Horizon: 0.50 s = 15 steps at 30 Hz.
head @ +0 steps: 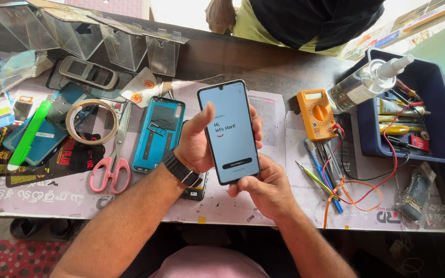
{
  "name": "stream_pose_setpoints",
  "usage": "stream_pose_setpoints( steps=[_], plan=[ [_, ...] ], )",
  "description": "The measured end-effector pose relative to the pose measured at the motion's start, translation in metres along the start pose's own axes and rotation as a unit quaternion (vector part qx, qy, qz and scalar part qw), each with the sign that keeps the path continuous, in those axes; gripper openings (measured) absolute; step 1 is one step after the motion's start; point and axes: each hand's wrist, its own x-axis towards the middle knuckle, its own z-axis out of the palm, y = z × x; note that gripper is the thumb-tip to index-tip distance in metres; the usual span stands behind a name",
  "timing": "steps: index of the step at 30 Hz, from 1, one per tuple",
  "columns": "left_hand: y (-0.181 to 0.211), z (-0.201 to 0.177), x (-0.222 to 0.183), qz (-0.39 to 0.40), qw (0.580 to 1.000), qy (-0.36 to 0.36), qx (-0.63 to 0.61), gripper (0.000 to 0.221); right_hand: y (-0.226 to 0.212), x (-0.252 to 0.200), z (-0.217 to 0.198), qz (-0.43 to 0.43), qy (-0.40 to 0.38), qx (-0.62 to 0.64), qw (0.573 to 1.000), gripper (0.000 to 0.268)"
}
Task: The person disassembles a blue smartphone by prying open the back cover and removing the battery. They then handle a silver smartphone, navigating its touchscreen interface and showing the setup screen to another person. The person also briefly handles a brown wallet-style phone case.
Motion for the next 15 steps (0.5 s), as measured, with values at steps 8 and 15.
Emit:
stream_pose_setpoints(
  steps=[8,15],
  plan=[
    [-0.0049,-0.0034,0.0018,0.002,0.999,0.033,-0.016,0.109,0.0085,-0.0001,0.0002,0.008,0.048,-0.105,0.993,0.028],
    [-0.0058,-0.004,0.0003,0.02,0.999,0.023,-0.024,0.109,0.0083,0.0007,0.0039,0.0,0.066,-0.166,0.984,0.028]
  ],
)
